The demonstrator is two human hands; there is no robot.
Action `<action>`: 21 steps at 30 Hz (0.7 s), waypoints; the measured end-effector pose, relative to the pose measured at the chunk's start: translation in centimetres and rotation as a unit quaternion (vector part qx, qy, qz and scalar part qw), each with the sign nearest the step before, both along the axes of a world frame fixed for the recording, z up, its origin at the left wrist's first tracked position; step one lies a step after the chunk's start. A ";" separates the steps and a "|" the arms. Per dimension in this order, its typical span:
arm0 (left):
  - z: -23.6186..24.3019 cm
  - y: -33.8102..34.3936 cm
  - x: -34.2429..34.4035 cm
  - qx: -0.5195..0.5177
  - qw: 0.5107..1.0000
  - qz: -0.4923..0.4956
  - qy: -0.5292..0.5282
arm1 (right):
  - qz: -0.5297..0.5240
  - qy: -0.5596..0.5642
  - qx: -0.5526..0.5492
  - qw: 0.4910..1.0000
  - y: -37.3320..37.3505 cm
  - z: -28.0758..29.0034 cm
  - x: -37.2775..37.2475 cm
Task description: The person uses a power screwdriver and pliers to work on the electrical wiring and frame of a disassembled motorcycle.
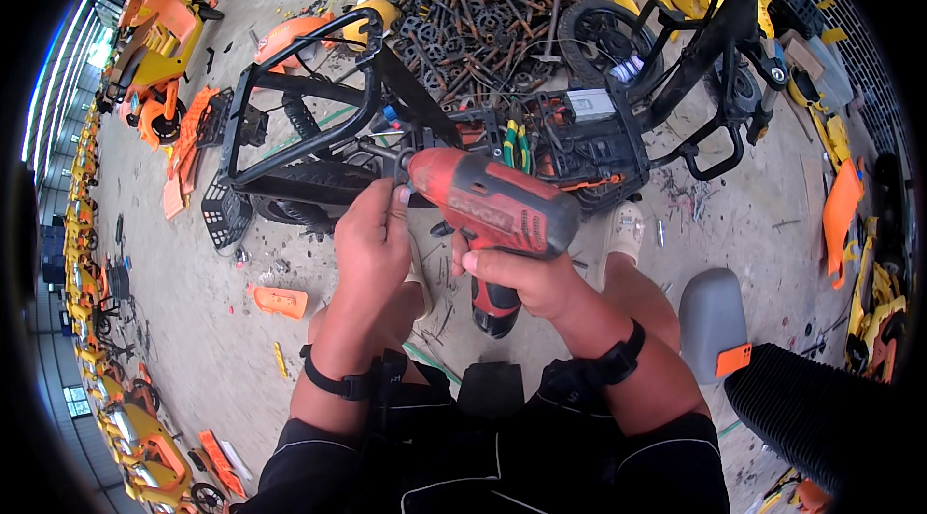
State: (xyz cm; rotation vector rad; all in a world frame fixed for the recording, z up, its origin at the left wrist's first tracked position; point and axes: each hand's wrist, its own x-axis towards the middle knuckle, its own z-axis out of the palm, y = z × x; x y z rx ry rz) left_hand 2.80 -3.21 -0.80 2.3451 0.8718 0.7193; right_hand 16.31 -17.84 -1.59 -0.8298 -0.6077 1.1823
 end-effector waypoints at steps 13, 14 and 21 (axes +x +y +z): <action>0.2 -0.1 -0.1 -0.014 0.999 0.008 0.045 | -0.019 0.046 -0.037 0.998 -0.1 -0.3 -0.3; 0.2 -0.1 -0.1 -0.018 0.999 0.009 0.046 | -0.019 0.056 -0.035 0.998 -0.2 -0.4 -0.3; -0.2 -0.2 0.2 -0.027 0.999 0.011 0.034 | -0.011 0.071 -0.027 0.997 -0.1 -0.6 0.1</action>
